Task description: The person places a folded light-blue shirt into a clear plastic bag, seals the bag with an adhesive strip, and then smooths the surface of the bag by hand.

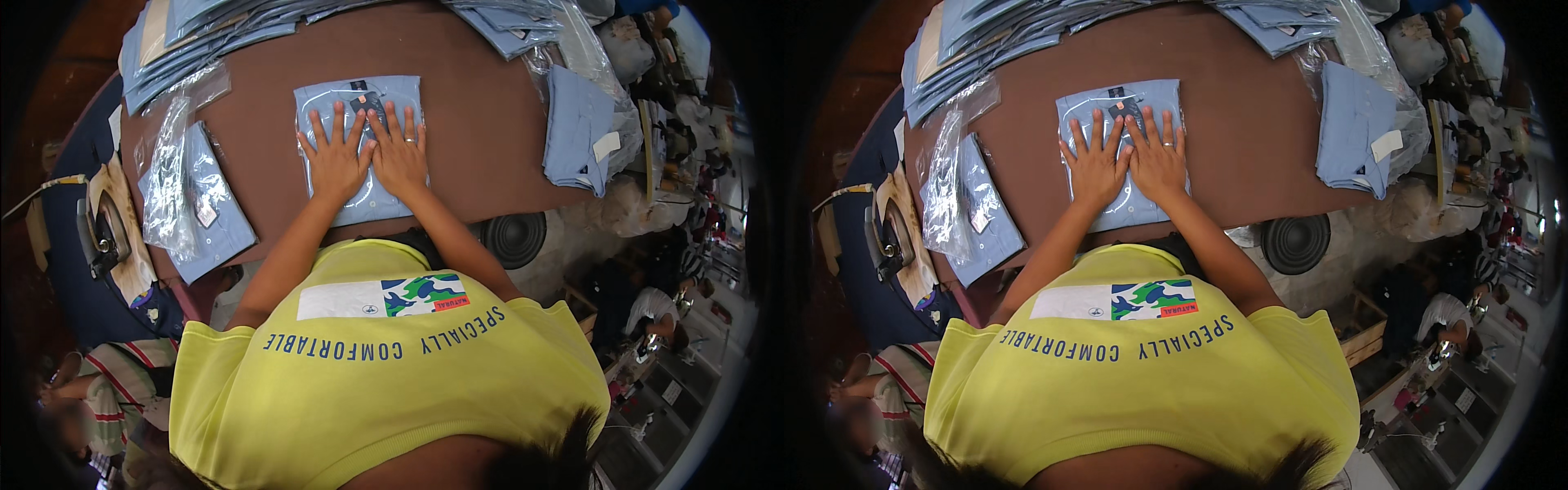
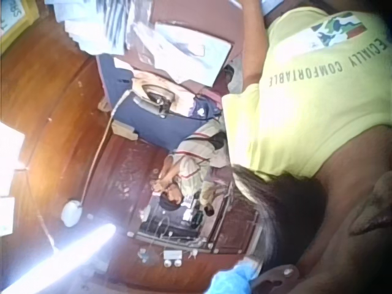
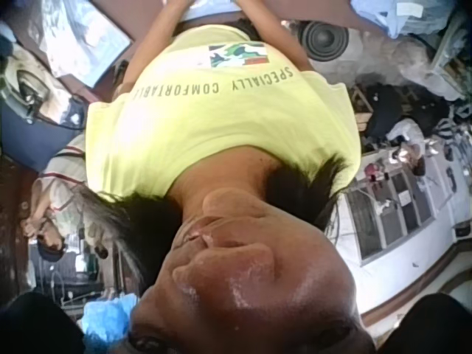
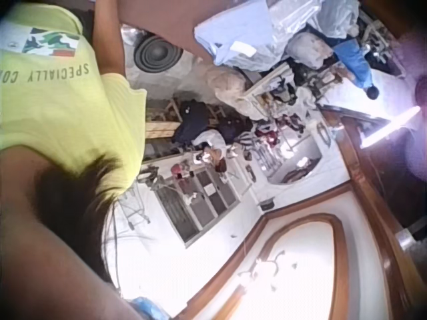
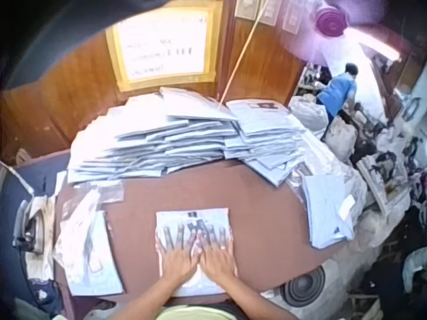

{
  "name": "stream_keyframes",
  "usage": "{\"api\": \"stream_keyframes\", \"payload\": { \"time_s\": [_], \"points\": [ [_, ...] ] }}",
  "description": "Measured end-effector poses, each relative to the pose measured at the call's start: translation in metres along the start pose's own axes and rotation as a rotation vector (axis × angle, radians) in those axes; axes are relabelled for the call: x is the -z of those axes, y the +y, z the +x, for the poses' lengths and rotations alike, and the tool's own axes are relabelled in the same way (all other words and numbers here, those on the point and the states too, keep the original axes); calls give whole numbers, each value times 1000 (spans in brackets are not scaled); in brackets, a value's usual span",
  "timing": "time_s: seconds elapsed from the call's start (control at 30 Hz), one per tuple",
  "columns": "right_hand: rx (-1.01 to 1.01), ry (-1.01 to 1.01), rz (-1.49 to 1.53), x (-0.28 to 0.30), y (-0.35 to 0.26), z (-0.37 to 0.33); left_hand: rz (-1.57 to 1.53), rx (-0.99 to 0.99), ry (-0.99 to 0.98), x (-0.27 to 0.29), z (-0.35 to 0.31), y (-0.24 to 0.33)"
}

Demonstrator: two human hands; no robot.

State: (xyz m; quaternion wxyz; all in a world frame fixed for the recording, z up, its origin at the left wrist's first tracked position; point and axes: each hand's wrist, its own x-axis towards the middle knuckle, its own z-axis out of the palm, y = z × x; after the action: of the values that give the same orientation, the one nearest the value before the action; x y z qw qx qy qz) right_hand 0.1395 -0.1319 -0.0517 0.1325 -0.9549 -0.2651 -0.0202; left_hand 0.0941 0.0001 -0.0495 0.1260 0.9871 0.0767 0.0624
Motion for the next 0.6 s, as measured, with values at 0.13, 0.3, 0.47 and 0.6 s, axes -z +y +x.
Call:
{"api": "stream_keyframes", "payload": {
  "time_s": [0.13,0.3,0.47,0.6],
  "points": [
    [-14,-26,17,0,0,0,14,7,-29,1,0,0],
    [-12,-19,27,-4,0,2,-13,17,-38,0,2,0],
    [-10,-25,165,5,13,19,35,14,25,-1,9,1],
    [-387,341,615,4,25,12,-278,30,179,9,8,-8]
  ]
}}
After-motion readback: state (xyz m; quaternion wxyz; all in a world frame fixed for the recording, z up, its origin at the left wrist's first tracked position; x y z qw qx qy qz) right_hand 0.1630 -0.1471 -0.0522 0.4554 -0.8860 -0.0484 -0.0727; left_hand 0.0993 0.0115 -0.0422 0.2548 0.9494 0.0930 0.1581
